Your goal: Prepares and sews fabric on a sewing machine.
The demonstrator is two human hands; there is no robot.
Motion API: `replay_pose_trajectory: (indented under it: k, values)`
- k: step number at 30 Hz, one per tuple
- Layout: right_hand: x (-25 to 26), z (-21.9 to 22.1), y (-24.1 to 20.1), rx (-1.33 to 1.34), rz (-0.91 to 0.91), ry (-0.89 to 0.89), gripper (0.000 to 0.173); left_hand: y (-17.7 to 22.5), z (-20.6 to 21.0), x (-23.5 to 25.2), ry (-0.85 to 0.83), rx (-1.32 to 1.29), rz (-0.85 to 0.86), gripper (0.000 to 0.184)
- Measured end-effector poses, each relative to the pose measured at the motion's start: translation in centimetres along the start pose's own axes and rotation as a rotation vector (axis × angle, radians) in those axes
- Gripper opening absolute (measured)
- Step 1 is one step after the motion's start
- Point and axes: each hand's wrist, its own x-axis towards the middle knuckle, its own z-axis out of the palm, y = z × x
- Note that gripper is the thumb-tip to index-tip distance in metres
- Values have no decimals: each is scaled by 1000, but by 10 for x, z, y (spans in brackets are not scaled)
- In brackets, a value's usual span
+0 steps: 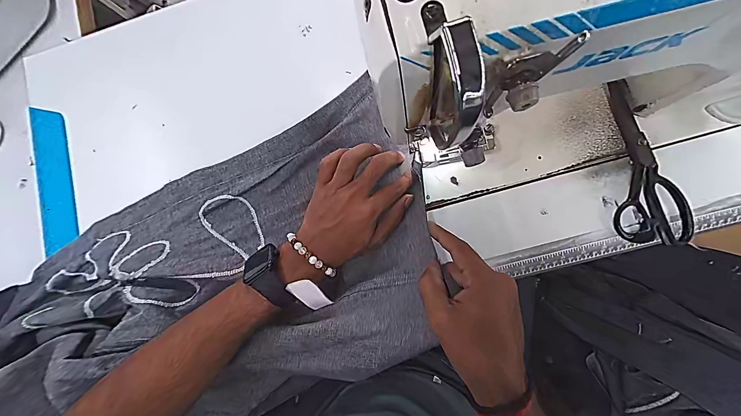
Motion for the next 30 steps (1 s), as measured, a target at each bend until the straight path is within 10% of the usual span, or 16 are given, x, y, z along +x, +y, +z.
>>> replay_pose_trajectory:
  k: [10,15,21,24,30]
  values:
    - [53,-33,-40,-362,-144,-130,36,-26,-3,18,96,-65,232,30]
    - [91,-6,-11,-488,-70,-174,39,-21,-9,12,-67,-275,73,30]
    - [39,-32,41,-268,-141,-196,53,0,0,-9,-128,-159,-27,44]
    - [-21,-29,45,-138,-352,-265,30,20,5,-10,-100,-107,-94,43]
    - [-73,29,66,-428,-438,-730,23,14,2,-4,4,-128,-103,35]
